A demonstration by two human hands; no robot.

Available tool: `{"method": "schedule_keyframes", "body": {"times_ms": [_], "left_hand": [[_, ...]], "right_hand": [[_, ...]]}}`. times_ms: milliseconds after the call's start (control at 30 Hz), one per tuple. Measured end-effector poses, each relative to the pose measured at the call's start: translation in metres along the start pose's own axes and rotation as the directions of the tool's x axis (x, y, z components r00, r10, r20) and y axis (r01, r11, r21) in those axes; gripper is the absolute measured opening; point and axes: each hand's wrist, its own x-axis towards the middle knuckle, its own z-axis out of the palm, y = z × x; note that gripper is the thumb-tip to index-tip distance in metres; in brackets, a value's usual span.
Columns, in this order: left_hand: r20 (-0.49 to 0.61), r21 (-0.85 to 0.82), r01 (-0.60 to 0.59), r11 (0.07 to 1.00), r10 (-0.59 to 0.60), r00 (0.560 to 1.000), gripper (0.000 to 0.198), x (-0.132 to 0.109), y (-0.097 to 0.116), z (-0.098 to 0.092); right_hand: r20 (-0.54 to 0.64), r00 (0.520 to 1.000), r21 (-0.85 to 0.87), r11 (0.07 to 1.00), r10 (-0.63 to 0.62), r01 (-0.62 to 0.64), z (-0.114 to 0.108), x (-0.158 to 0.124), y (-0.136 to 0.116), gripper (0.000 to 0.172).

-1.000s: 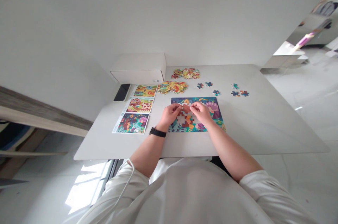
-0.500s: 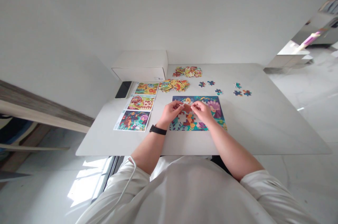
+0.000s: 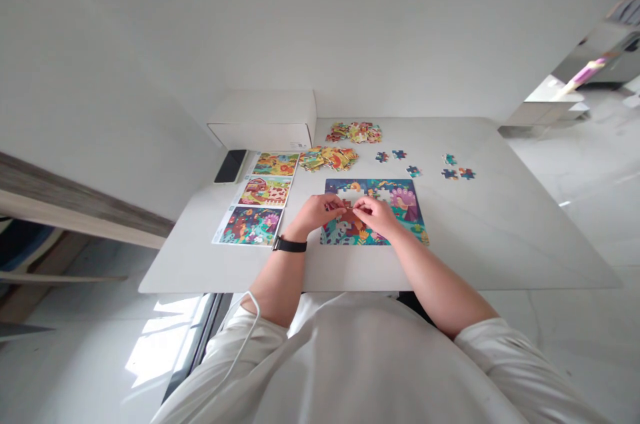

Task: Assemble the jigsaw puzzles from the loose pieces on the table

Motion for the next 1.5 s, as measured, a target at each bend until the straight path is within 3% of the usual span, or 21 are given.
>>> {"method": "schedule_keyframes", "body": {"times_ms": [367,733,1067,1267,1500], "left_hand": [[0.077,0.059,-0.001,0.998,-0.003,0.997,0.019,0.0,-0.013,-0.005],[0.057,0.271,-0.198,0.942,0.189,0.98,0.014,0.004,-0.02,-0.004],[0.041,0.39,-0.141,0.91,0.136,0.99,0.016,0.002,-0.018,0.0],[-0.005,0.368,-0.11,0.923,0.12,0.993,0.01,0.002,-0.019,-0.006],[0.034,0.403,-0.075,0.912,0.066,0.997,0.016,0.003,-0.018,-0.004]], "right_hand": [[0.135,0.983,-0.187,0.971,-0.122,0.146,0.001,-0.001,-0.013,0.021],[0.159,0.962,-0.306,0.915,-0.222,0.262,0.0,0.0,-0.011,0.024],[0.152,0.955,-0.433,0.851,-0.255,0.297,0.002,0.001,-0.006,0.014],[0.17,0.945,-0.394,0.86,-0.279,0.324,0.001,0.0,-0.003,0.014],[0.212,0.938,-0.398,0.853,-0.272,0.338,0.001,-0.001,-0.005,0.013]]}}
